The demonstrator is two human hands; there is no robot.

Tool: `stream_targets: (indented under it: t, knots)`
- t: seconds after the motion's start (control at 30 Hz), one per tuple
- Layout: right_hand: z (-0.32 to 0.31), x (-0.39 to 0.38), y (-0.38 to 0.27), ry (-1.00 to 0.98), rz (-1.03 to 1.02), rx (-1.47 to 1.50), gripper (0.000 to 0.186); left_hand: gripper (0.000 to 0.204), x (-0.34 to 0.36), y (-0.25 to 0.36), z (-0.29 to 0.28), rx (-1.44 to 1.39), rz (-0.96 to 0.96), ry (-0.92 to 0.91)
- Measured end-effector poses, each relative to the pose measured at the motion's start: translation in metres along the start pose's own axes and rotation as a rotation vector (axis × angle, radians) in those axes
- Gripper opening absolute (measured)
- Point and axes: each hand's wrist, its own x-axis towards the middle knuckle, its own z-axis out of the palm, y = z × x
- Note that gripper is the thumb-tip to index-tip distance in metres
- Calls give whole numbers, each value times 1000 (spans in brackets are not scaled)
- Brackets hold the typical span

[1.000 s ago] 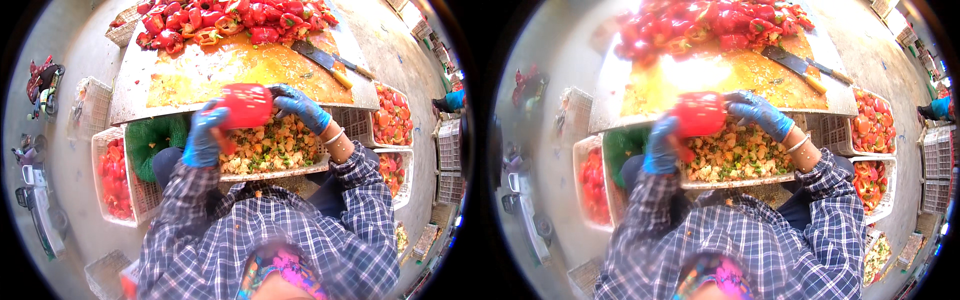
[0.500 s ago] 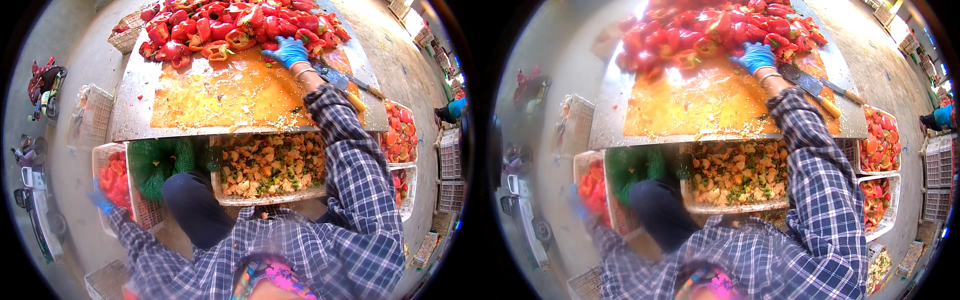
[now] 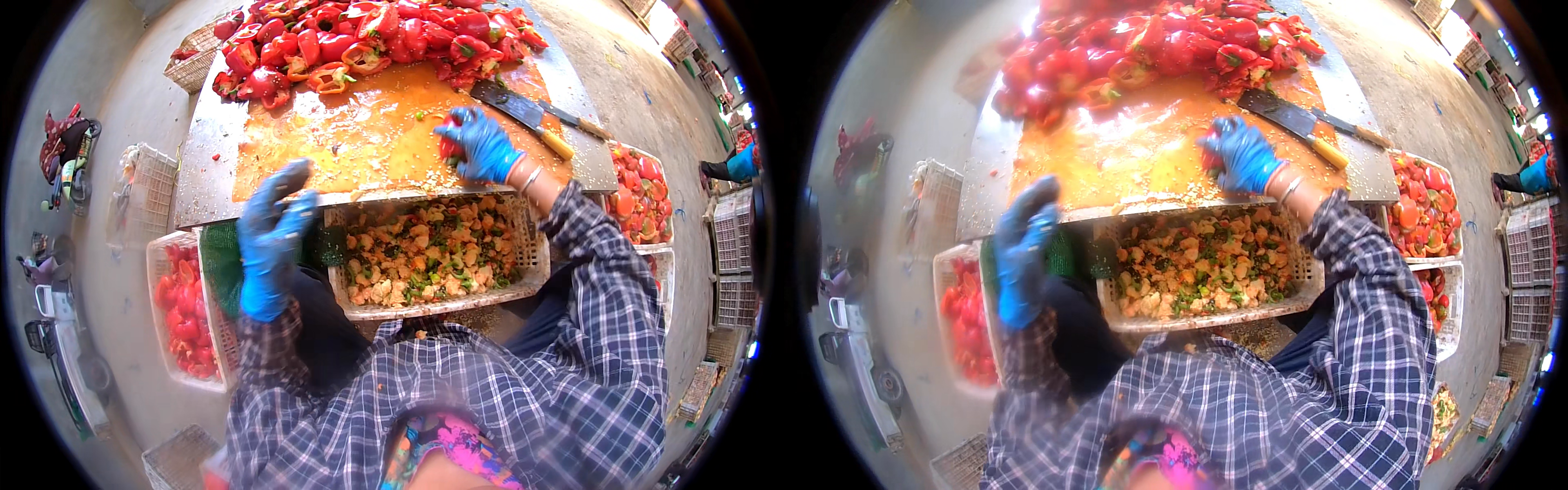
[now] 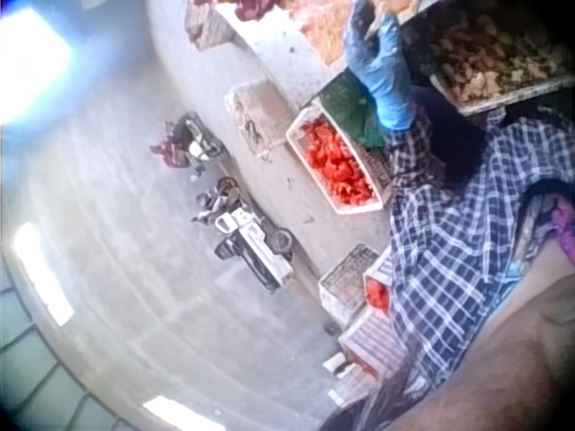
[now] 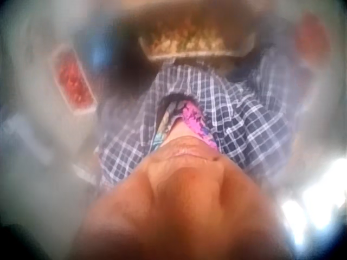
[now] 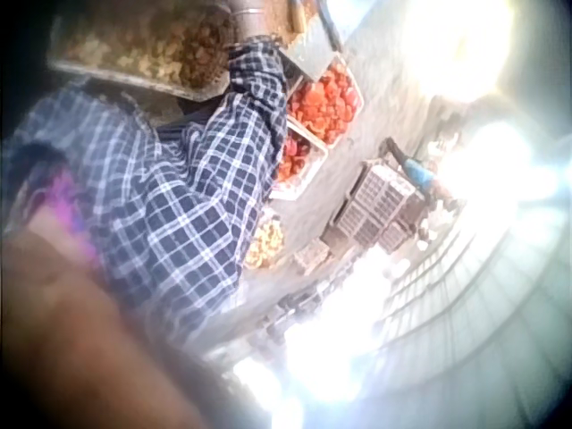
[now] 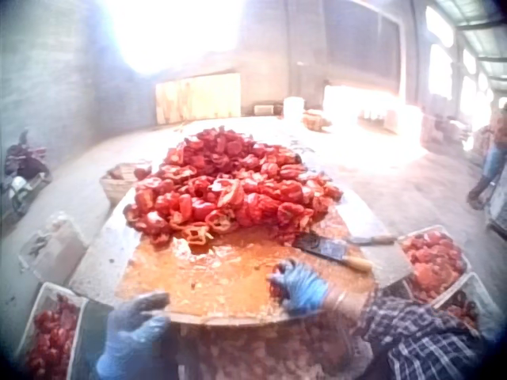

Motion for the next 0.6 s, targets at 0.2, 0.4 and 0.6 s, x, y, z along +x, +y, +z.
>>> stream_targets:
  t: [0.2, 0.4, 0.6]
  knots:
    - [1, -23, -12, 8, 279, 443, 64, 48, 51, -39, 80, 769, 367, -305]
    - [-21, -37, 6, 217, 631, 2246, 57, 70, 143, -141, 142, 1000, 257, -390]
    - [-57, -87, -11, 303, 491, 2448, 64, 32, 52, -80, 159, 306, -334, -678]
